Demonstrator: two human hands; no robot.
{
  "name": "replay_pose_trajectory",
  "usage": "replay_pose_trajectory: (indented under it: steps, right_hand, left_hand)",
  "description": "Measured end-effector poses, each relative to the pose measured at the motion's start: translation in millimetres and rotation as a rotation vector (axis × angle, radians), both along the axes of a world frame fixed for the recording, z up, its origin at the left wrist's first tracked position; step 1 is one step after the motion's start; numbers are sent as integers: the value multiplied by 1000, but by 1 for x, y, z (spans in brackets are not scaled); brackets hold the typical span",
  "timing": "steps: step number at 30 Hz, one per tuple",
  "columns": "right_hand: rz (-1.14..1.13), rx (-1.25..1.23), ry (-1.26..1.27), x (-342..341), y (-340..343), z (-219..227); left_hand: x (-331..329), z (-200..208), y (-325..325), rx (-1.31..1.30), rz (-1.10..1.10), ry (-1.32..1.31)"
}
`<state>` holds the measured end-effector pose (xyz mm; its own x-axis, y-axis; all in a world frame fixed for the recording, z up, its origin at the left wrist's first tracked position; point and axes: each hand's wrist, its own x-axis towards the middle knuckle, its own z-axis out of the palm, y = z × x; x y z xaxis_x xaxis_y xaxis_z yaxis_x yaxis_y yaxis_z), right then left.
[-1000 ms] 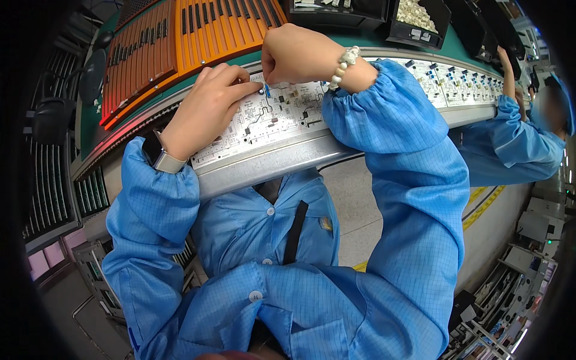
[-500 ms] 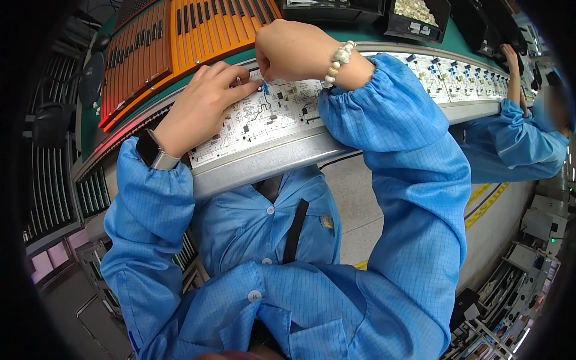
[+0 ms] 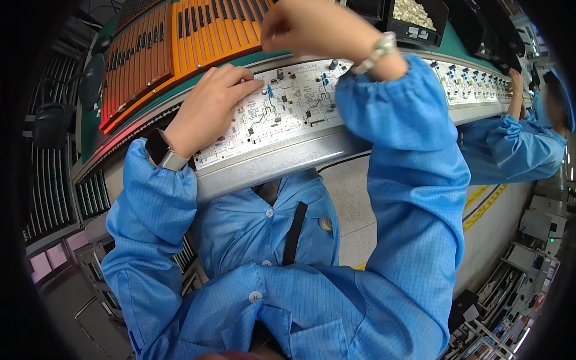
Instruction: Assembling electronic components onto circuit boards on a manual production line.
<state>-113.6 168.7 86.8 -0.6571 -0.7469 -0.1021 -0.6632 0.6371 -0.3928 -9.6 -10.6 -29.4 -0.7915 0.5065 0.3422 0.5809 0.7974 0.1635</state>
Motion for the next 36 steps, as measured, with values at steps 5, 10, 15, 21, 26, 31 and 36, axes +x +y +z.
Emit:
replay_pose_trajectory:
  steps: [5,10,15,21,26,31,36]
  right_hand:
    - [-254,-342,232,-50,17,14]
    - [-164,-286,263,-129,29,-39]
    - [-116,-156,201,-151,18,-73]
    - [-63,-106,295,-142,0,-69]
    - [-119,23,417,-131,-11,-66]
    - [-157,-87,420,-105,-8,-42]
    - [11,-223,549,-78,22,-15]
  left_hand:
    - [3,1,1,12,32,-28]
    - [3,-3,3,-40,54,8]
    - [5,-1,4,-4,45,-37]
    - [7,-3,2,-56,56,-72]
    - [14,-1,-8,-60,31,6]
    - [41,34,-48,118,159,262]
    - [119,57,-122,142,470,286]
